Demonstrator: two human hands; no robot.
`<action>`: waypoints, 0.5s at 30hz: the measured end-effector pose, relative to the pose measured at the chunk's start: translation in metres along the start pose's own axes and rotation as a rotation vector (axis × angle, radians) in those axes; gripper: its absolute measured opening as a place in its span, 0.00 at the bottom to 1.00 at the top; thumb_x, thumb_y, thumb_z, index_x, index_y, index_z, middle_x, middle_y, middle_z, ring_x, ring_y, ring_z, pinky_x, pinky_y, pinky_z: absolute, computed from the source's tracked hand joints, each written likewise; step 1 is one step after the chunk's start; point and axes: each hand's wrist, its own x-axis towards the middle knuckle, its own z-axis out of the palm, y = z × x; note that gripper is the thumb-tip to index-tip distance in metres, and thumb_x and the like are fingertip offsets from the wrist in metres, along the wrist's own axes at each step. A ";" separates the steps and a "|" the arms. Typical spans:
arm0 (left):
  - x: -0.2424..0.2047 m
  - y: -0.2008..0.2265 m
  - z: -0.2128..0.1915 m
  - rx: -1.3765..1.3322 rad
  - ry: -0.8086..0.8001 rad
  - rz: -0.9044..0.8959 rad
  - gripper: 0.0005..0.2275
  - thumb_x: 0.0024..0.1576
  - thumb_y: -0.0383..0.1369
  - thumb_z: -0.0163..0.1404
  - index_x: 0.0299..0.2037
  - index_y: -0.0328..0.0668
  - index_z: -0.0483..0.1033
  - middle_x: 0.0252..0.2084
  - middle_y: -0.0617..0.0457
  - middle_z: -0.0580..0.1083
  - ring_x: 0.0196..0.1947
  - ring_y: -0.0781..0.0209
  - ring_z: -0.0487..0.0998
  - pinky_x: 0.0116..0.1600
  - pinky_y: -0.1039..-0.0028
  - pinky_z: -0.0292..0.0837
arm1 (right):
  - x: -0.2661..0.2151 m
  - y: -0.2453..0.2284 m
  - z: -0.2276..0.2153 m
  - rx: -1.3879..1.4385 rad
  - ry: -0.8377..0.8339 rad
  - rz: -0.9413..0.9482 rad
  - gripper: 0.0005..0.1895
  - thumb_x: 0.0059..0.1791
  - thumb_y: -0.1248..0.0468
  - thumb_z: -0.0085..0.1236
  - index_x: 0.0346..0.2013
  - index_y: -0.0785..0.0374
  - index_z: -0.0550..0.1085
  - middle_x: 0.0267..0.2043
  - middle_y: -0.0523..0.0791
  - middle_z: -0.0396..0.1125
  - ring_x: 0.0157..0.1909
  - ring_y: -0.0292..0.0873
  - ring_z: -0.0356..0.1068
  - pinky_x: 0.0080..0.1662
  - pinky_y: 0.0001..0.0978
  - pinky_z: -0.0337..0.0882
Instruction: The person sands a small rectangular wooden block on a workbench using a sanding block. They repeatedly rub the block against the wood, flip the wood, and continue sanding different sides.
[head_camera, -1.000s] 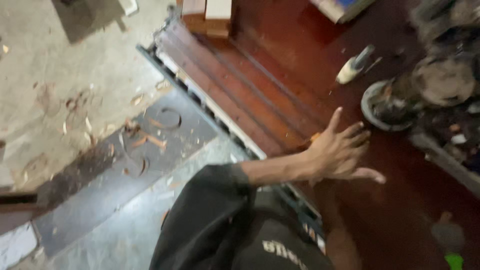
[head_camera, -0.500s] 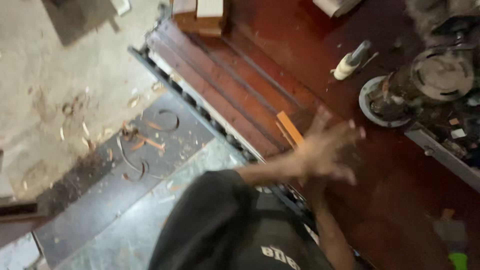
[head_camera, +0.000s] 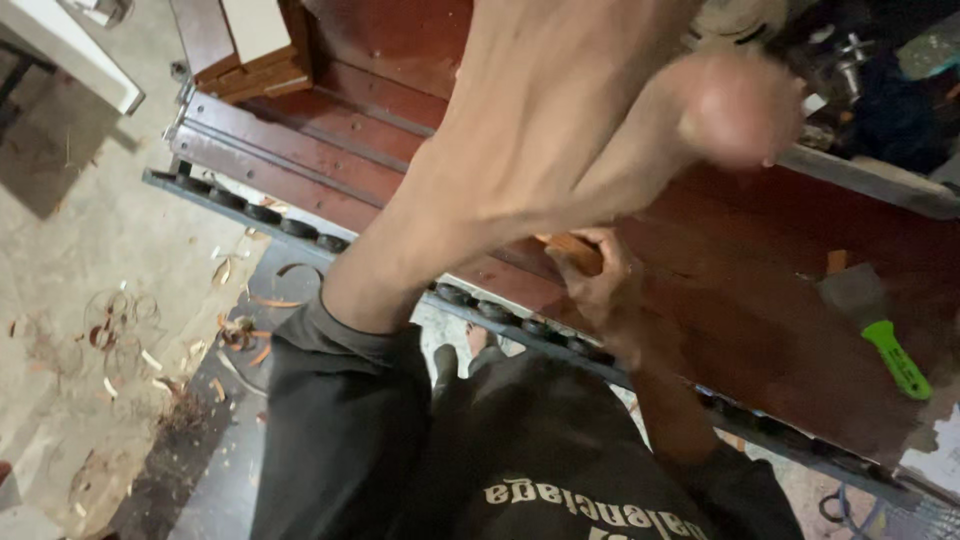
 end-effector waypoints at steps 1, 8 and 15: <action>-0.001 0.002 -0.002 -0.011 0.002 0.003 0.37 0.63 0.62 0.14 0.75 0.53 0.59 0.76 0.50 0.58 0.78 0.45 0.52 0.72 0.29 0.29 | 0.000 -0.003 0.000 -0.105 0.017 -0.024 0.20 0.45 0.56 0.73 0.41 0.66 0.74 0.43 0.52 0.72 0.44 0.54 0.71 0.45 0.44 0.73; 0.003 0.060 0.008 -0.180 -0.061 0.135 0.43 0.58 0.69 0.14 0.75 0.53 0.55 0.78 0.50 0.54 0.78 0.46 0.44 0.69 0.30 0.17 | -0.004 0.024 0.027 -0.043 -0.010 0.028 0.20 0.49 0.52 0.69 0.45 0.62 0.73 0.45 0.50 0.70 0.47 0.50 0.72 0.48 0.43 0.73; -0.039 0.109 0.054 -0.234 -0.427 0.234 0.51 0.45 0.80 0.10 0.77 0.67 0.48 0.80 0.60 0.48 0.79 0.51 0.39 0.67 0.24 0.08 | -0.053 0.065 0.032 -0.202 -0.188 -0.012 0.22 0.51 0.48 0.65 0.51 0.56 0.70 0.51 0.47 0.69 0.54 0.48 0.70 0.53 0.43 0.69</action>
